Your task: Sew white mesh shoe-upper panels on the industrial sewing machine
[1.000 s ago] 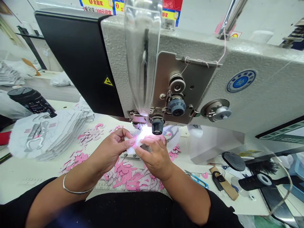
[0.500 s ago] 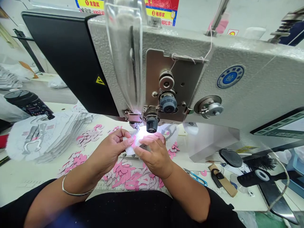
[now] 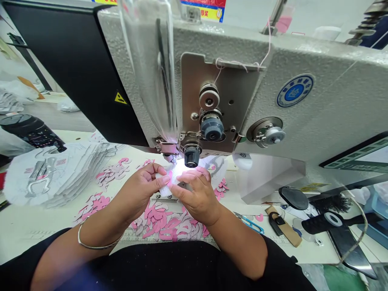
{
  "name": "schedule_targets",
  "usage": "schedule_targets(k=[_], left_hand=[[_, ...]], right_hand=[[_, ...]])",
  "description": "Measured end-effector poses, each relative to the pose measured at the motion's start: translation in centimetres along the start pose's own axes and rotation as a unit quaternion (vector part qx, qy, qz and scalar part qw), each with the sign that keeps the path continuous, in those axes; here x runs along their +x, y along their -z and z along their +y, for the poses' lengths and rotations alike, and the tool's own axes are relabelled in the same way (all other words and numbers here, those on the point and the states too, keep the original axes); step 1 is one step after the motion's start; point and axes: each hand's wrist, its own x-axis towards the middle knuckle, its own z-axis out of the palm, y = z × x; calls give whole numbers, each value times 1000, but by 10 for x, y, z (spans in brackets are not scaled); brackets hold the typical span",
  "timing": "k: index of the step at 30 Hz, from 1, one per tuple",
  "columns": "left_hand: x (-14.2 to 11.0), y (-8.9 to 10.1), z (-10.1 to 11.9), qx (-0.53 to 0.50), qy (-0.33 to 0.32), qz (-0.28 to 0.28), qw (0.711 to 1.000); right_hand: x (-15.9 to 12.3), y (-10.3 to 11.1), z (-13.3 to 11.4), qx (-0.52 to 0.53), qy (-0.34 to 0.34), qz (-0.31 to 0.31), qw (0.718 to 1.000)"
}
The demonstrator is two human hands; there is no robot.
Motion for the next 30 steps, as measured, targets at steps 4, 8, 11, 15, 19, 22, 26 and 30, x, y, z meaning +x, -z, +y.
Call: schedule_targets(k=[4, 8, 11, 15, 19, 22, 26, 30], left_hand=[[2, -4, 3, -40, 10, -2, 999], [3, -8, 7, -54, 21, 5, 998], [3, -10, 7, -42, 9, 13, 999], [4, -10, 5, -36, 5, 7, 999], [5, -11, 7, -25, 2, 3, 1000], [6, -14, 12, -23, 4, 3, 1000], [9, -19, 19, -16, 11, 23, 1000], [14, -24, 24, -23, 8, 35, 999]], right_hand=[[1, 1, 1, 11, -3, -3, 1000], [3, 2, 4, 27, -17, 10, 999], [3, 3, 6, 32, -29, 16, 999], [1, 3, 8, 35, -30, 8, 999], [1, 3, 9, 37, -29, 0, 999], [1, 3, 10, 37, -33, -2, 999], [4, 4, 12, 47, -41, 2, 998], [8, 3, 15, 56, -51, 8, 997]])
